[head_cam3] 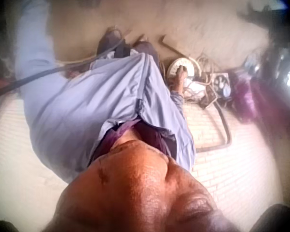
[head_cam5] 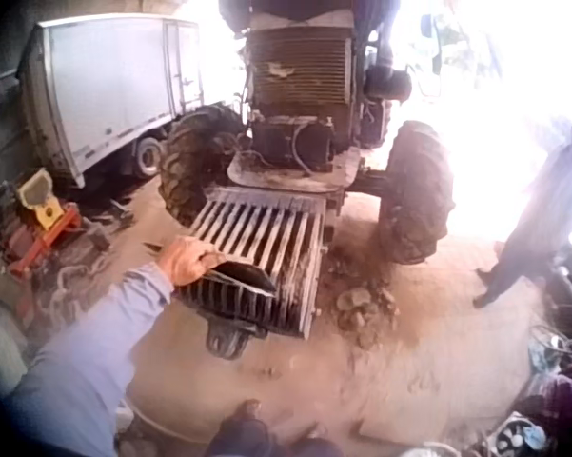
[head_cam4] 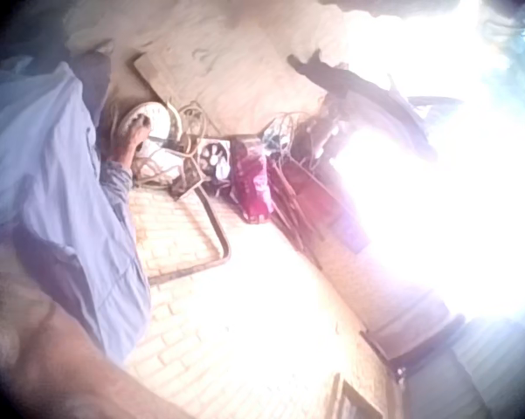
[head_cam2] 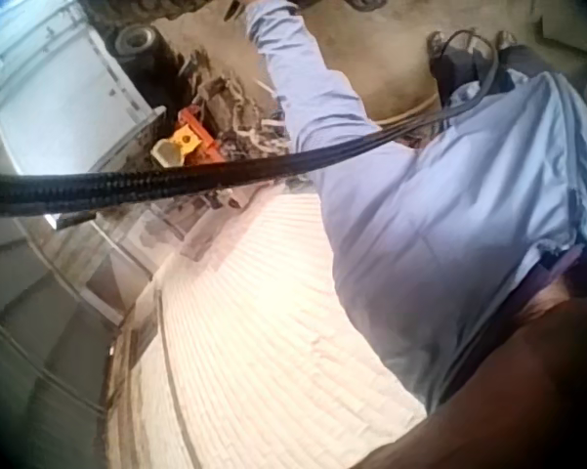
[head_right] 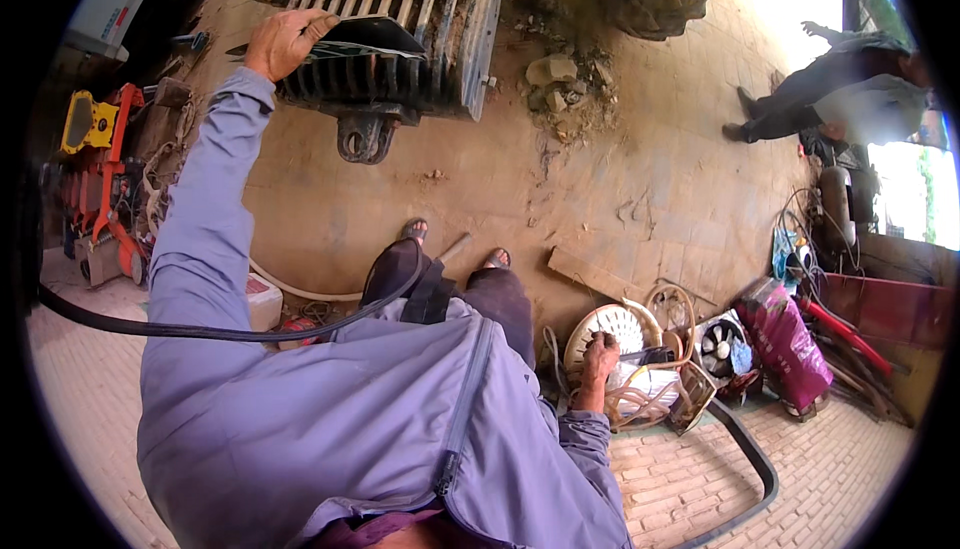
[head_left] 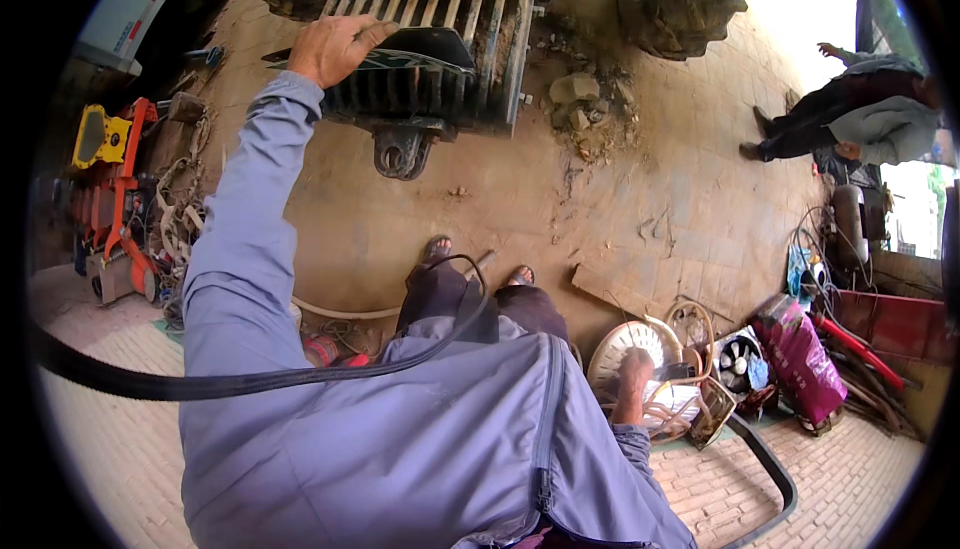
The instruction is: The person works on the undercarriage and front grill of a tractor, using a tool to adjust or fasten components and then handling the front grill pieces by hand.
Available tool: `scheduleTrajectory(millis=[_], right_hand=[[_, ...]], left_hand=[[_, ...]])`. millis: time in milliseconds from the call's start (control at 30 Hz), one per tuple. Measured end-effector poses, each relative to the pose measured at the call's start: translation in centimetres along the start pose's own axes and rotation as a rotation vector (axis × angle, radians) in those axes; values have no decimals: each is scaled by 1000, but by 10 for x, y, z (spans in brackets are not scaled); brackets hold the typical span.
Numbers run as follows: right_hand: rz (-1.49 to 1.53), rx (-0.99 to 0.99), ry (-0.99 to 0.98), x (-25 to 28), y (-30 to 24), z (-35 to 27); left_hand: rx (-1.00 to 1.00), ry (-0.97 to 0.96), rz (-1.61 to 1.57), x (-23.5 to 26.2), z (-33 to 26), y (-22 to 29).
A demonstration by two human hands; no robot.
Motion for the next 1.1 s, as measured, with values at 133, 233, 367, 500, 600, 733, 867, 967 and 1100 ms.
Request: scheduleTrajectory(millis=[133, 233, 367, 500, 600, 733, 867, 967, 1100], right_hand=[[-30, 64, -10, -6, -13, -2], [-37, 49, 6, -24, -15, -25], [-116, 197, 5, -40, 2, -31], [-171, 259, 84, -60, -20, -76], [-32, 162, 24, -57, 11, -59], [-86, 219, 72, -52, 4, -85], [-151, 231, 174, -44, 3, -104], [-177, 192, 174, -44, 15, -108], [-228, 170, 250, -39, 43, -96]], left_hand=[[5, 52, -88, -1, 2, 1], [72, 37, -34, -3, -2, -1], [64, 22, -34, -5, 6, -1], [88, 11, -39, 7, -12, 1], [55, 36, -47, 6, 1, 7], [36, 18, -71, 8, -3, 11], [25, 14, -78, 8, -6, 11], [12, 25, -80, 12, -7, 10], [-3, 19, -102, 12, -2, 15]])
Point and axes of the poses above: each hand's wrist, its own z-axis towards the middle knuckle, its own x-axis out of the back of the hand, y = z × x, the point moved 10 cm from there along z, towards the middle knuckle, and after that the axes turned 7 degrees about -x, right-handed, at the moved point
